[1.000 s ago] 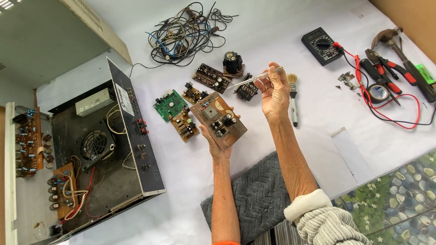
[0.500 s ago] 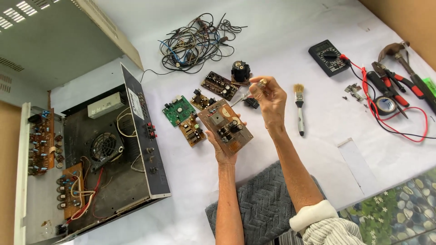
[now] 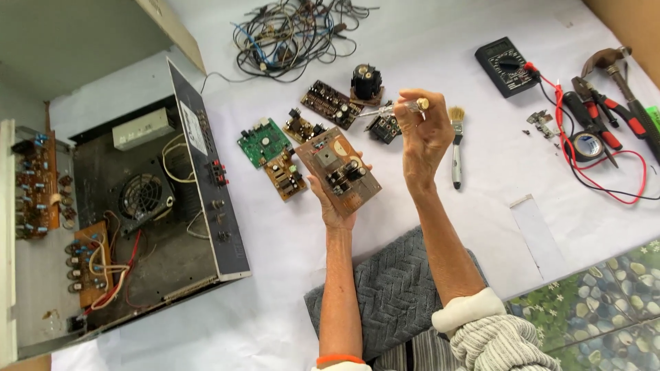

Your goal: Cleaning dust and debris from various electronic circuit boards using a small brush.

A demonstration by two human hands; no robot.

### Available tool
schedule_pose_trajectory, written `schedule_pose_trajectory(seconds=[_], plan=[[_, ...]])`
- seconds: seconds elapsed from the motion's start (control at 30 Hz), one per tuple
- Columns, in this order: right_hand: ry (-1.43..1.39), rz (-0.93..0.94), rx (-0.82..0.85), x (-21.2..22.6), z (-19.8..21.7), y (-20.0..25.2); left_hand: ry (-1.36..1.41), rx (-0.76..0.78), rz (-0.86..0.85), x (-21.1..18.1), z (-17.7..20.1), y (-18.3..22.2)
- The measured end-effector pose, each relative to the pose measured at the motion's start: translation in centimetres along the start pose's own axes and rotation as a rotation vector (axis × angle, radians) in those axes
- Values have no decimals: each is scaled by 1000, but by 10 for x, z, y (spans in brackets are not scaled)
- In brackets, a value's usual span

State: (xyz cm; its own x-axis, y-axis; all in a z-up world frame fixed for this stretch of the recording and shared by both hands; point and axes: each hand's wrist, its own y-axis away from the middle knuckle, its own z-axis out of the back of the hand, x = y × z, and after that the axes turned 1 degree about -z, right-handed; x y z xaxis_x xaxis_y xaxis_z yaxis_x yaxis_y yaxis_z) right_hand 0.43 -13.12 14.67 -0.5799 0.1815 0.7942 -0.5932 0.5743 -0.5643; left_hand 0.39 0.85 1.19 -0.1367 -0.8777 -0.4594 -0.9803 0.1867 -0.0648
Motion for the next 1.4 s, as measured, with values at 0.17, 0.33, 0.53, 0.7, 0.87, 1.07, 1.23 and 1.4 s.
schedule_pose_trajectory(seconds=[0.17, 0.33, 0.53, 0.7, 0.87, 1.07, 1.23, 1.4], plan=[[-78, -68, 115, -11, -5, 0, 39, 19, -12, -2, -2, -2], [-105, -102, 212, -9, -4, 6, 115, -29, 12, -5, -6, 2], [-56, -68, 299, 2, -9, 4, 148, 8, 52, -13, -14, 3], [-2, -1, 339, 1, -13, 5, 132, 50, 72, -12, -11, 1], [18, -13, 352, 0, -12, 7, 188, 51, 86, -15, -19, 4], [-143, -54, 312, 8, -10, 12, 180, 65, 69, -7, -4, 8], [-70, 7, 343, 17, -16, 6, 179, 66, 44, -10, -13, 11], [38, 79, 367, 12, -14, 5, 238, 47, 61, -18, -22, 7]])
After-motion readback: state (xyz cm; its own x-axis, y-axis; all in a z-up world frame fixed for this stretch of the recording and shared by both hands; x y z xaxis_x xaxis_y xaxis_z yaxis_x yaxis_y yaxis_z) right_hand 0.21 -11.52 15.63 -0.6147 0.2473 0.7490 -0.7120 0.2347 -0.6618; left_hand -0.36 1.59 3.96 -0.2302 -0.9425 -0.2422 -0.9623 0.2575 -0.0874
